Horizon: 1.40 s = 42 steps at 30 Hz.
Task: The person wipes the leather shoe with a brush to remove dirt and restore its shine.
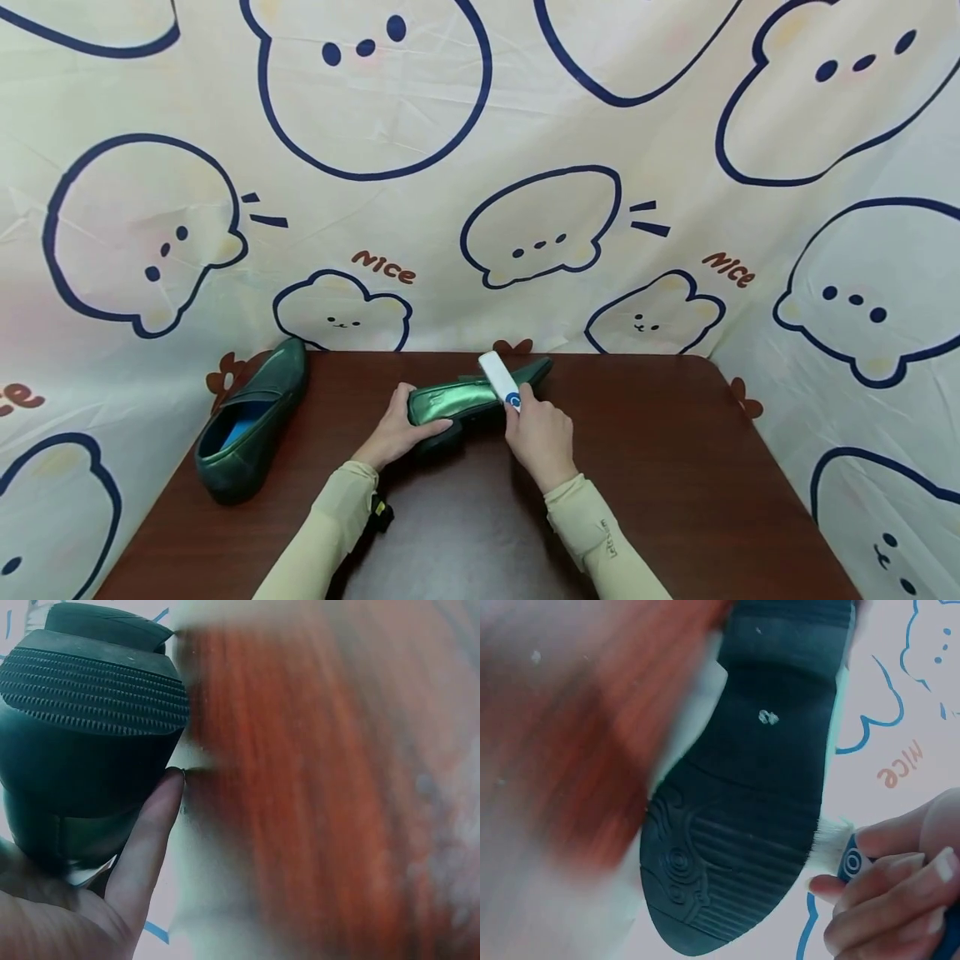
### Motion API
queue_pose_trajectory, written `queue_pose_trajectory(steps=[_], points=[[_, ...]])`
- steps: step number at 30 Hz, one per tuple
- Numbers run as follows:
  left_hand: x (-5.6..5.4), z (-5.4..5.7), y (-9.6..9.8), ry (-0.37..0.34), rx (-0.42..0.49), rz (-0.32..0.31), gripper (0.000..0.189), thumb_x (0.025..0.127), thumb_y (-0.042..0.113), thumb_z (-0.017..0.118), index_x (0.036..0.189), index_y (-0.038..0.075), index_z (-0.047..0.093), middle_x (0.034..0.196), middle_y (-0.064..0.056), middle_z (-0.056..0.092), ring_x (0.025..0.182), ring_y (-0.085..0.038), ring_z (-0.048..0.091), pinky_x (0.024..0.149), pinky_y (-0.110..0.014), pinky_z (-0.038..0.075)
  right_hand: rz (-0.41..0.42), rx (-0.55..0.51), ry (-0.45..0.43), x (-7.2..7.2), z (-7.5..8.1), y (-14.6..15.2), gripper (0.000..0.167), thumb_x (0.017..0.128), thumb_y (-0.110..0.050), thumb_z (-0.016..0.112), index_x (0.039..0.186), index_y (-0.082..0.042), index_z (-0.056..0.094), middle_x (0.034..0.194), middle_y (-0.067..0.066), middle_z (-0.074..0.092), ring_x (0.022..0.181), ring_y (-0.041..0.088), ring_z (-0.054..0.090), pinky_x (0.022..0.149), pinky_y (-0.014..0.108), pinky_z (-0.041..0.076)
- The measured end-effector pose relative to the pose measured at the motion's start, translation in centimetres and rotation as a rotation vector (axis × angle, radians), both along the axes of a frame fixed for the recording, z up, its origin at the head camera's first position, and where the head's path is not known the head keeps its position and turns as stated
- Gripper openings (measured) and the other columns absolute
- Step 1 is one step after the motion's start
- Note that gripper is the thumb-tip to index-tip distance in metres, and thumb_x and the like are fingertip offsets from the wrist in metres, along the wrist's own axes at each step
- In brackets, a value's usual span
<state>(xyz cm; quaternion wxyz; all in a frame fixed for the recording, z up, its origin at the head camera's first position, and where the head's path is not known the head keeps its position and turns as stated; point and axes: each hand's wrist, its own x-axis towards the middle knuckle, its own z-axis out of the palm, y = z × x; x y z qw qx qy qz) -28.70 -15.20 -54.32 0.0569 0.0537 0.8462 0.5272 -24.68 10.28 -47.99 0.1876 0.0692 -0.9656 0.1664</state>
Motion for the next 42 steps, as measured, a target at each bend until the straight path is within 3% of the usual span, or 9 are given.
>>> queue_pose_trajectory(steps=[3, 9, 16, 22, 30, 39, 42], points=[[0.1, 0.0, 0.0, -0.007, 0.002, 0.000, 0.076, 0.081, 0.050, 0.086, 0.128, 0.014, 0.038, 0.132, -0.010, 0.045, 0.116, -0.027, 0.050, 0.092, -0.038, 0.045, 0.038, -0.020, -0.003, -0.1, 0.2, 0.2, 0.030, 0.098, -0.028, 0.071, 0.110, -0.002, 0.063, 0.069, 0.011, 0.064, 0.049, 0.021, 0.054, 0.045, 0.037, 0.043], [0.2, 0.0, -0.1, -0.022, 0.001, 0.025, 0.077, 0.080, 0.050, 0.087, 0.128, 0.015, 0.038, 0.132, -0.010, 0.046, 0.114, -0.027, 0.051, 0.089, -0.036, 0.046, 0.205, -0.069, -0.018, 0.3, -0.1, -1.4, 0.024, 0.100, -0.030, 0.068, 0.100, -0.008, 0.059, 0.065, 0.005, 0.059, 0.048, 0.016, 0.050, 0.045, 0.032, 0.038], [0.1, -0.1, 0.1, -0.003, -0.003, 0.016, 0.075, 0.081, 0.050, 0.086, 0.127, 0.014, 0.039, 0.128, -0.010, 0.046, 0.114, -0.026, 0.050, 0.091, -0.036, 0.044, 0.248, -0.010, -0.005, 0.7, -1.0, -3.3, 0.023, 0.100, -0.031, 0.069, 0.100, -0.010, 0.061, 0.060, 0.002, 0.053, 0.045, 0.015, 0.045, 0.044, 0.030, 0.034], [0.0, 0.0, 0.0, 0.000, 0.001, 0.023, 0.075, 0.081, 0.049, 0.086, 0.127, 0.014, 0.038, 0.129, -0.011, 0.046, 0.113, -0.027, 0.050, 0.090, -0.036, 0.045, 0.206, 0.006, 0.013, 0.3, -1.3, -2.5, 0.023, 0.099, -0.033, 0.069, 0.104, -0.011, 0.063, 0.062, 0.003, 0.056, 0.046, 0.016, 0.047, 0.043, 0.031, 0.034], [0.1, 0.2, 0.2, 0.011, -0.004, -0.009, 0.075, 0.082, 0.049, 0.085, 0.128, 0.014, 0.038, 0.132, -0.010, 0.044, 0.115, -0.027, 0.049, 0.091, -0.037, 0.044, 0.053, -0.046, -0.025, -0.8, -0.4, 1.8, 0.025, 0.098, -0.031, 0.070, 0.107, -0.009, 0.065, 0.066, 0.005, 0.061, 0.049, 0.018, 0.048, 0.045, 0.034, 0.036], [0.3, 0.4, 0.0, 0.007, -0.005, -0.028, 0.075, 0.082, 0.051, 0.085, 0.127, 0.014, 0.039, 0.130, -0.010, 0.042, 0.115, -0.027, 0.048, 0.092, -0.039, 0.043, 0.048, -0.068, -0.092, -1.2, 0.2, 3.0, 0.028, 0.100, -0.030, 0.069, 0.112, -0.005, 0.065, 0.075, 0.009, 0.067, 0.051, 0.017, 0.049, 0.046, 0.031, 0.039], [0.1, 0.6, -0.2, 0.031, -0.070, -0.043, 0.074, 0.083, 0.054, 0.082, 0.129, 0.014, 0.040, 0.133, -0.010, 0.041, 0.116, -0.027, 0.048, 0.092, -0.041, 0.044, 0.046, -0.064, -0.079, -1.3, 0.3, 2.8, 0.028, 0.099, -0.030, 0.070, 0.111, -0.005, 0.065, 0.074, 0.010, 0.067, 0.052, 0.017, 0.051, 0.047, 0.032, 0.040]])
